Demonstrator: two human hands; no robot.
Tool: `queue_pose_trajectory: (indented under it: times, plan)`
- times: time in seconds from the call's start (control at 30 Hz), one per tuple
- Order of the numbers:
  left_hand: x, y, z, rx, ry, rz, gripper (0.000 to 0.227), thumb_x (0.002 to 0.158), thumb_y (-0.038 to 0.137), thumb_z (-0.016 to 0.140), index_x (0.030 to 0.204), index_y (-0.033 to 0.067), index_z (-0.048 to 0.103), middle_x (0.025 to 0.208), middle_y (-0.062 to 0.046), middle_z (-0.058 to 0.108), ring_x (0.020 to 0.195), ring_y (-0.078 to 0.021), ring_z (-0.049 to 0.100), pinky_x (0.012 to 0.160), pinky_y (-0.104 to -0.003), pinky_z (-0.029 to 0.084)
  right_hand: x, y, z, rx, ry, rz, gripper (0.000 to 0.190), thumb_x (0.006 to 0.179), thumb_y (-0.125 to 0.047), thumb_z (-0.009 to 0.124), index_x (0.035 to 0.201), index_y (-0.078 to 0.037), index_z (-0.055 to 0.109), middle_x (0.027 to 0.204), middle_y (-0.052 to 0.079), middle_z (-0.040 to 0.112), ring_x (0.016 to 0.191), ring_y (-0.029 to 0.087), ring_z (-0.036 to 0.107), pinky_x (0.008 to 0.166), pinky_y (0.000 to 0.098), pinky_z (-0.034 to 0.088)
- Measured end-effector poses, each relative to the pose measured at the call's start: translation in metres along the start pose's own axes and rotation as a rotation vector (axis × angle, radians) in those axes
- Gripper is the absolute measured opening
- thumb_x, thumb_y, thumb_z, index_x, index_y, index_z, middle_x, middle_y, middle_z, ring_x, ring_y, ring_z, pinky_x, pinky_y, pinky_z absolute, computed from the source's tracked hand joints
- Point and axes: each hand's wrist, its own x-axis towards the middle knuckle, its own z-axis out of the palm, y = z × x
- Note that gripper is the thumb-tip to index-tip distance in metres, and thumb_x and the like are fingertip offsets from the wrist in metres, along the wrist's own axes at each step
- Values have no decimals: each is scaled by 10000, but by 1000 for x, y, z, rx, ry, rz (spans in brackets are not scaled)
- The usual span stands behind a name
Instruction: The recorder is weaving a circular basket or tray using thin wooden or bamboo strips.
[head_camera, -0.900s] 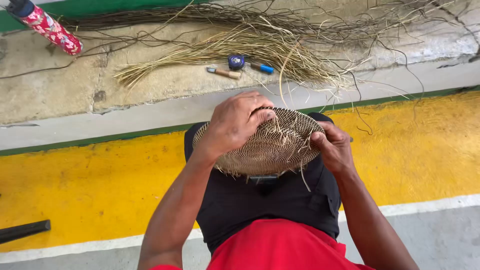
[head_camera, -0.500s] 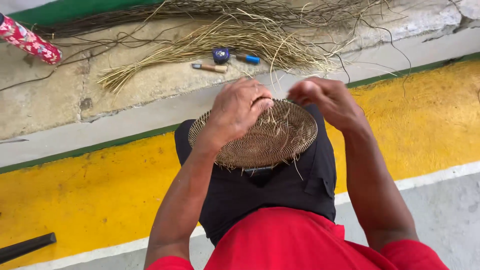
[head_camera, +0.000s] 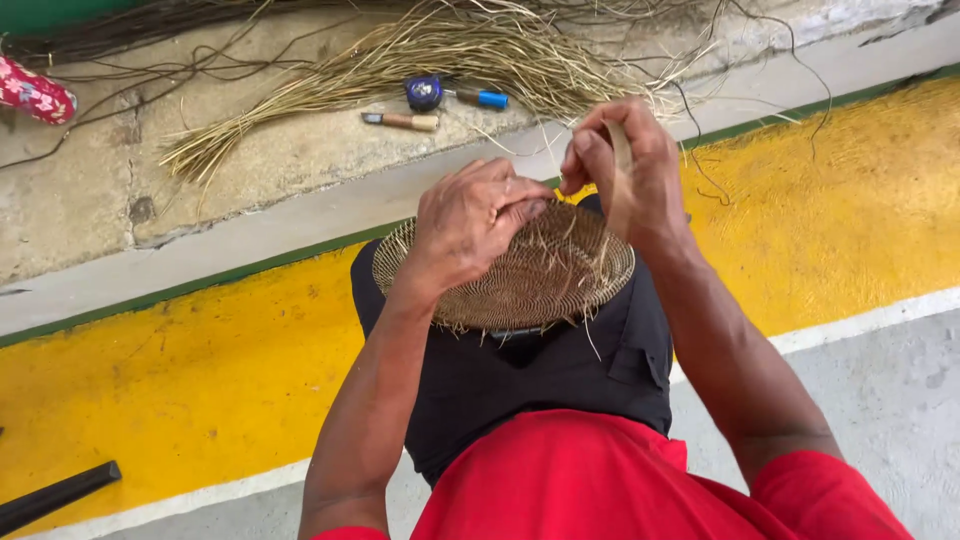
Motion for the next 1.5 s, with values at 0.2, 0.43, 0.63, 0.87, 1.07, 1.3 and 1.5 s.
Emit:
queue_pose_trajectory:
  times: [0.2,0.43,0.63,0.87,1.07,1.3,1.5]
  plan:
    - [4,-4,-7,-42,18,-47,222,958,350,650,1086,235,791,827,55,650,831,-153,637,778,-372,506,-2,-64,-51,284,222,-292,97,1188,9,623,1274,3,578,934,152,622,759,199,635,706,359,597]
    - [-7,6,-2,29,21,62,399,923,68,631,1219,307,751,855,56,634,868,-149,652,829,-351,521,-86,-70,-44,441,154,-315,126,1072,-48,571,1178,-52,638,888,132,715,751,222,714,695,380,613]
    - [-16,16,-7,15,35,75,451,884,28,675,1241,297,731,869,54,623,899,-157,648,846,-365,501,-85,-53,11,254,194,5,333,946,79,725,1213,-58,579,1075,115,726,1049,215,735,923,310,602]
    - [-31,17,-7,38,93,79,495,866,19,693,1276,296,726,913,44,626,915,-176,632,825,-380,487,-85,-27,19,-139,150,-275,233,945,79,783,1047,-52,619,1104,61,730,1059,165,670,971,304,549]
    - [-37,20,-11,17,99,68,478,886,19,681,1283,282,716,969,57,659,929,-179,629,830,-372,486,-81,-33,25,-301,98,-298,234,900,67,801,1005,-47,626,1071,80,746,1052,195,691,934,325,561]
    - [-42,22,-14,28,72,73,516,871,21,663,1317,278,701,954,89,712,890,-175,627,795,-354,482,-88,-18,29,-195,138,-266,220,946,64,770,1041,-60,615,1106,81,737,1050,204,707,930,320,575]
    - [-45,19,-9,8,113,62,520,901,17,645,1336,299,678,983,94,755,880,-152,640,793,-337,473,-83,-36,31,-441,121,-417,236,863,37,822,1010,-55,662,1112,106,718,1036,242,705,904,349,568]
